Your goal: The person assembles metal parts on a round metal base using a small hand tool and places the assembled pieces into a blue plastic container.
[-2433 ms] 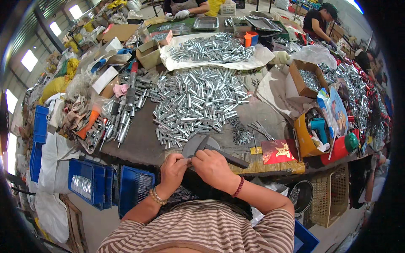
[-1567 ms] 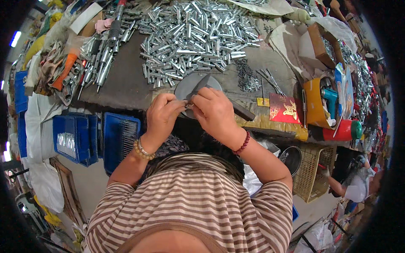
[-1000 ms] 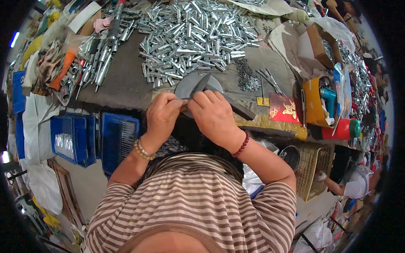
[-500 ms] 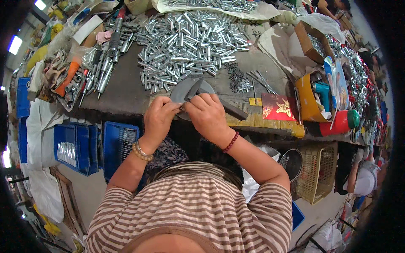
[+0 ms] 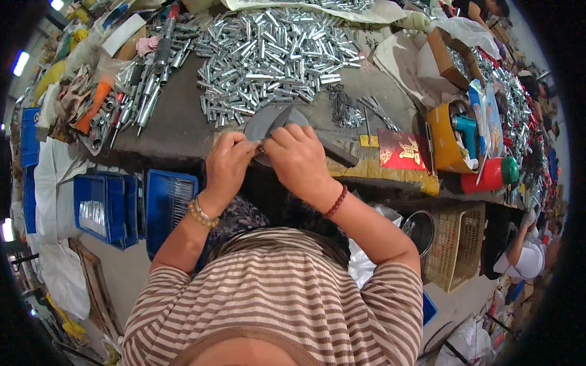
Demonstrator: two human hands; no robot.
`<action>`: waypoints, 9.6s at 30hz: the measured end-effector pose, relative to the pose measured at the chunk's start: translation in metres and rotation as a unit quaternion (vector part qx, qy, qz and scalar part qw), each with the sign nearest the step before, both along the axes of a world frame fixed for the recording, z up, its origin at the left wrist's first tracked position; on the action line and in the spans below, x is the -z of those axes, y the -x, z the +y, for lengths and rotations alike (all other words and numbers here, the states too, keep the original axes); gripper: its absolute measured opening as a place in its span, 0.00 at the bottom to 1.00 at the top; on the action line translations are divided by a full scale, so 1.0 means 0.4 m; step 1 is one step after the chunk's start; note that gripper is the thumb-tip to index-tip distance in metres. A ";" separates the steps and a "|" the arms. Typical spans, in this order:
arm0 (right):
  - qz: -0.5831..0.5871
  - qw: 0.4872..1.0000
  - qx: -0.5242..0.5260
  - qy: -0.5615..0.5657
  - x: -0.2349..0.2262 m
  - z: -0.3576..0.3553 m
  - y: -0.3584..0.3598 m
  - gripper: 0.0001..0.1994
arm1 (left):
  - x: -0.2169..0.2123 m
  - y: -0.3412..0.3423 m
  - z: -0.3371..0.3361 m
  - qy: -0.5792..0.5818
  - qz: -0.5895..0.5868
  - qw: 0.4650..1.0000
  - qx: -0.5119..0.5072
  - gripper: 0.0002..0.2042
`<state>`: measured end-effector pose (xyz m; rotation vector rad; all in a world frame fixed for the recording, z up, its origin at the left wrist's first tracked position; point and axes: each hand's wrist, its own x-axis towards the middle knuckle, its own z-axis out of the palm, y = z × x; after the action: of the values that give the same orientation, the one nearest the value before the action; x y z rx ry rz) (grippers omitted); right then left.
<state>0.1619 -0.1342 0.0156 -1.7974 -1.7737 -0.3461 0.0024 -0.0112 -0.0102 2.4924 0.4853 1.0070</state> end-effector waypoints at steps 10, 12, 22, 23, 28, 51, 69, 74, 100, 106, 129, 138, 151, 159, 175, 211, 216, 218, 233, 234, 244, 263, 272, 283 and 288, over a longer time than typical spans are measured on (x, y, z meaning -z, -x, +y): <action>0.096 0.993 0.057 0.030 -0.044 -0.070 -0.055 0.13 | 0.007 0.002 0.001 0.017 -0.002 1.000 0.002 0.12; 0.069 0.989 0.111 0.064 -0.061 -0.094 -0.083 0.14 | 0.010 -0.003 0.000 0.014 -0.007 1.000 0.006 0.12; 0.153 0.983 0.079 0.061 -0.100 -0.151 -0.034 0.20 | -0.001 -0.008 -0.005 0.057 -0.005 0.998 -0.005 0.09; 0.132 0.988 0.078 0.027 -0.109 -0.151 -0.024 0.20 | -0.003 -0.008 -0.004 0.054 -0.004 0.999 -0.007 0.10; 0.061 0.992 0.072 0.083 -0.090 -0.166 0.006 0.20 | 0.007 -0.006 -0.005 0.055 -0.011 0.998 -0.002 0.12; 0.120 0.990 0.068 -0.029 -0.104 -0.145 0.038 0.23 | 0.012 0.004 -0.004 0.053 -0.009 0.999 0.000 0.08; 0.201 0.961 0.102 0.164 -0.062 -0.108 -0.113 0.17 | -0.013 0.010 0.023 0.006 0.084 0.995 0.047 0.16; 0.028 0.995 0.079 0.059 -0.053 -0.114 -0.054 0.10 | -0.034 0.021 0.024 -0.063 0.073 0.991 0.091 0.22; 0.654 0.707 0.020 0.269 -0.022 -0.137 0.125 0.10 | 0.002 0.061 -0.124 0.626 -0.124 0.770 0.002 0.27; 0.591 0.771 -0.007 0.237 -0.036 -0.122 0.128 0.14 | -0.020 0.120 -0.089 0.640 -0.167 0.750 -0.013 0.26; 0.610 0.779 0.126 0.079 0.011 -0.105 0.003 0.11 | 0.734 0.589 0.353 0.552 -0.151 0.643 -0.509 0.21; 0.656 0.744 0.078 0.100 0.001 -0.083 0.010 0.07 | 0.702 0.655 0.346 0.379 -0.157 0.732 -0.544 0.19; 0.688 0.714 0.029 0.122 0.003 -0.101 -0.005 0.08 | -0.075 0.169 0.289 0.153 0.055 0.983 -0.080 0.39; 0.728 0.673 -0.016 0.129 0.008 -0.167 0.003 0.08 | -0.079 0.051 0.315 0.172 0.172 0.969 -0.035 0.49; 0.083 0.927 0.350 0.107 -0.012 -0.169 -0.293 0.20 | -0.044 0.087 0.227 0.223 0.080 0.967 -0.097 0.36; 0.177 0.980 0.054 0.072 -0.042 -0.077 -0.038 0.09 | -0.076 -0.014 0.037 0.045 0.084 0.989 0.114 0.09; 0.133 0.984 0.078 0.085 -0.051 -0.090 -0.025 0.09 | -0.069 -0.010 0.036 0.062 0.077 0.989 0.112 0.09; 0.119 0.985 0.085 0.087 -0.050 -0.094 -0.024 0.09 | -0.068 -0.005 0.034 0.078 0.075 0.988 0.108 0.09; 0.098 0.994 0.030 0.038 -0.039 -0.073 -0.049 0.06 | -0.066 0.001 0.044 0.123 0.082 0.987 0.068 0.09; 0.093 0.995 0.025 0.039 -0.039 -0.073 -0.051 0.06 | -0.065 0.002 0.042 0.134 0.081 0.985 0.067 0.09; 0.057 0.997 0.007 0.055 -0.024 -0.063 -0.052 0.06 | -0.065 0.001 0.035 0.092 0.075 0.991 0.057 0.08; 0.089 0.995 0.054 0.003 -0.033 -0.078 -0.085 0.07 | -0.031 0.003 0.031 0.139 0.058 0.986 0.074 0.08; 0.058 0.976 0.206 0.047 -0.031 -0.118 -0.233 0.06 | -0.040 -0.003 0.030 0.156 0.044 0.984 0.073 0.06; -0.066 0.981 0.140 0.118 -0.022 -0.055 -0.255 0.05 | -0.035 0.001 0.029 0.146 0.036 0.986 0.075 0.08; 0.127 0.985 0.098 0.062 -0.058 -0.065 -0.190 0.09 | -0.042 0.002 0.030 0.119 0.045 0.989 0.076 0.08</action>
<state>0.2380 -0.1602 0.0388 -2.0111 -1.4751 -0.0789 0.0016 0.0008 0.0065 2.3264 0.4097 0.7352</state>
